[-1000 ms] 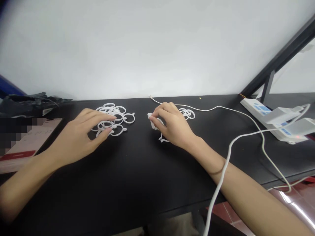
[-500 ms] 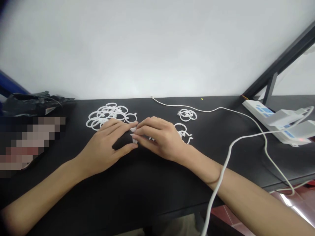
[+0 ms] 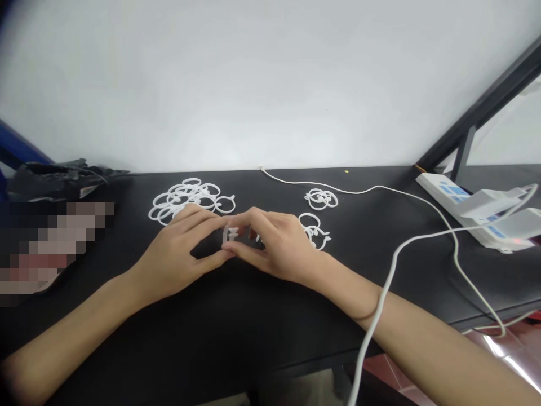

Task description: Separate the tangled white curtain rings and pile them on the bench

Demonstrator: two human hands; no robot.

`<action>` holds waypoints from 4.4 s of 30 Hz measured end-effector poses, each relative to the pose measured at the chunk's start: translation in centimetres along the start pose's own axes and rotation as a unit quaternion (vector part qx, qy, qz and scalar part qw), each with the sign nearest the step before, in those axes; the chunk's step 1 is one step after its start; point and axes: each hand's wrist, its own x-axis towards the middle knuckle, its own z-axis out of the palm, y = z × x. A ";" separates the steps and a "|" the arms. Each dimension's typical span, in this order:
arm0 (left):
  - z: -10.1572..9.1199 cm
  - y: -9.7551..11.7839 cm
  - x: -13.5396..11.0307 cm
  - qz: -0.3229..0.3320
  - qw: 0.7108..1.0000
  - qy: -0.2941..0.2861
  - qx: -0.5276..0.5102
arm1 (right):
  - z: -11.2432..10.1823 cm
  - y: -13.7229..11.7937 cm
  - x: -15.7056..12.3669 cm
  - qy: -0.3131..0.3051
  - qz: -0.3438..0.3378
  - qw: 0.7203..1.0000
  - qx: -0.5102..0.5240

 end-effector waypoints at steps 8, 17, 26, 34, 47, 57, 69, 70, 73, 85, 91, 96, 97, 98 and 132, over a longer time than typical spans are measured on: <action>0.1 0.0 0.0 0.028 1.000 -0.005 0.003 | 0.1 0.1 0.0 -0.044 -0.008 0.998 0.040; 0.0 -0.2 0.0 0.043 0.999 -0.006 0.007 | 0.0 -0.3 0.3 -0.040 0.067 0.991 0.106; -2.2 -2.4 -0.1 -0.029 0.996 -0.026 0.079 | -0.6 1.0 0.3 -0.018 0.088 0.996 0.026; -4.8 -6.7 -1.5 -0.133 0.979 -0.119 0.103 | -1.7 2.6 -0.1 -0.041 0.100 0.990 -0.088; -5.4 -8.2 -2.1 -0.140 0.976 -0.143 0.085 | -1.8 2.5 0.0 -0.077 0.098 0.986 -0.110; -5.8 -8.5 -2.2 -0.135 0.977 -0.150 0.071 | -1.6 2.8 -0.1 -0.150 0.119 0.969 -0.155; -5.8 -7.8 -2.0 -0.141 0.976 -0.141 0.086 | -1.8 3.0 -0.1 -0.196 0.126 0.956 -0.177; -5.8 -7.6 -1.9 -0.142 0.976 -0.138 0.086 | -1.8 3.0 -0.1 -0.195 0.126 0.956 -0.178; -5.6 -7.3 -1.7 -0.146 0.977 -0.129 0.084 | -1.7 3.1 -0.1 -0.191 0.129 0.953 -0.196; -5.5 -6.8 -1.4 -0.130 0.985 -0.080 0.083 | -2.5 2.5 0.2 -0.226 0.101 0.956 -0.158; -5.4 -5.6 -0.9 -0.110 0.988 -0.053 0.098 | -1.9 2.0 0.0 -0.260 0.039 0.954 -0.143; -4.6 -4.0 -0.6 -0.070 0.992 -0.026 0.102 | -1.1 2.3 -0.2 -0.193 0.027 0.971 -0.141; -4.3 -3.7 -0.5 -0.063 0.992 -0.023 0.103 | -1.1 2.2 -0.1 -0.171 0.023 0.976 -0.132; -4.0 -3.3 -0.5 -0.056 0.993 -0.018 0.105 | -1.0 2.1 -0.1 -0.150 0.018 0.982 -0.118; -0.6 0.1 -0.1 0.023 0.999 -0.033 0.026 | 0.1 0.0 0.1 -0.022 -0.060 0.997 0.035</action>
